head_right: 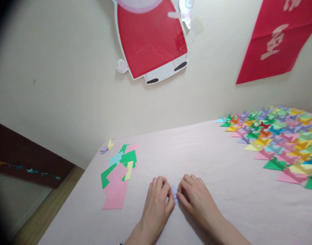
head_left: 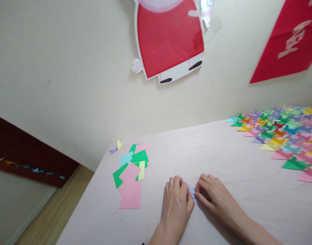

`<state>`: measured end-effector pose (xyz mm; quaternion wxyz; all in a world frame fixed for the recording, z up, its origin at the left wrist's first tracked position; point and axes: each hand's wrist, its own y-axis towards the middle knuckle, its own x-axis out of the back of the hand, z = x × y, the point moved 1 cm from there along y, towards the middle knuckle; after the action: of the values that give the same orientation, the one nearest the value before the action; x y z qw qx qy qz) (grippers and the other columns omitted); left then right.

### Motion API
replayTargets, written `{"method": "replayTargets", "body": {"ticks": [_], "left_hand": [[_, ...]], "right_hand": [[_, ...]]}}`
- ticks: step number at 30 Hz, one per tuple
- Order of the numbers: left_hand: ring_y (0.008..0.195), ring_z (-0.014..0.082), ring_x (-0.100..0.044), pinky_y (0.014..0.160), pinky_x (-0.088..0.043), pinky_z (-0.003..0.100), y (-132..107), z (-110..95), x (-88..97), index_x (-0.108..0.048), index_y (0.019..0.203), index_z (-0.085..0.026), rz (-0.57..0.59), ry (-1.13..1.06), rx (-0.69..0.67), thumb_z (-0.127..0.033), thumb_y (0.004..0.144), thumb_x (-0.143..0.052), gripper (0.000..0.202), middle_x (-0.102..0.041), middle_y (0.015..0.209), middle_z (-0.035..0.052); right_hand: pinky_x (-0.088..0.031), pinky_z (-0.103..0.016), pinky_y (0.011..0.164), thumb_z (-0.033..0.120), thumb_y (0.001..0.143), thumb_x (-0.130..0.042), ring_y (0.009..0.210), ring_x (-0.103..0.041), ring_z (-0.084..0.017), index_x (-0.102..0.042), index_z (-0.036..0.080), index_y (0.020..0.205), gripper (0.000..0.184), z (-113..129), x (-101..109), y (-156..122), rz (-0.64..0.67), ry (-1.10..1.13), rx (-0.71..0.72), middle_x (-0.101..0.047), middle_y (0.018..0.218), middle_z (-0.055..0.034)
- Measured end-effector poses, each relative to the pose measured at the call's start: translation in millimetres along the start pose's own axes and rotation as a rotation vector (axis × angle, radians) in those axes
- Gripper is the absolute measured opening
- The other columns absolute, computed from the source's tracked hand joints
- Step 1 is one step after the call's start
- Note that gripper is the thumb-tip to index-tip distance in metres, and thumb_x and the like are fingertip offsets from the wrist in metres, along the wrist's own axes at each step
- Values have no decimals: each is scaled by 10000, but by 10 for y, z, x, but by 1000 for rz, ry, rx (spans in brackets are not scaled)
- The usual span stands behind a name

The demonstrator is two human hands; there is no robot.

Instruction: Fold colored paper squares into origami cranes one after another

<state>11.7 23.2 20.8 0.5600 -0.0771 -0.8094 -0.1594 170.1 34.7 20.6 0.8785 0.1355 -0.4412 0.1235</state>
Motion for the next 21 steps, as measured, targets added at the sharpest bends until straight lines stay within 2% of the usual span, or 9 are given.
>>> {"method": "replayTargets", "body": {"ticks": [10, 21], "left_hand": [[895, 229, -486, 764, -463, 382, 28, -29, -42, -534, 874, -196, -10, 121, -9, -23, 777, -520, 199, -530, 952, 34], [895, 229, -501, 748, -461, 380, 36, -43, -60, -559, 877, -194, -15, 177, 4, -21, 783, -535, 198, -544, 946, 30]], "right_hand": [[-374, -361, 744, 182, 868, -551, 808, -537, -219, -576, 215, 761, 114, -13, -9, -4, 36, -3, -18, -606, 827, -33], [-381, -356, 742, 110, 872, -470, 832, -543, -218, -608, 223, 820, 186, -97, -12, -27, 35, 81, 3, -625, 852, -40]]}}
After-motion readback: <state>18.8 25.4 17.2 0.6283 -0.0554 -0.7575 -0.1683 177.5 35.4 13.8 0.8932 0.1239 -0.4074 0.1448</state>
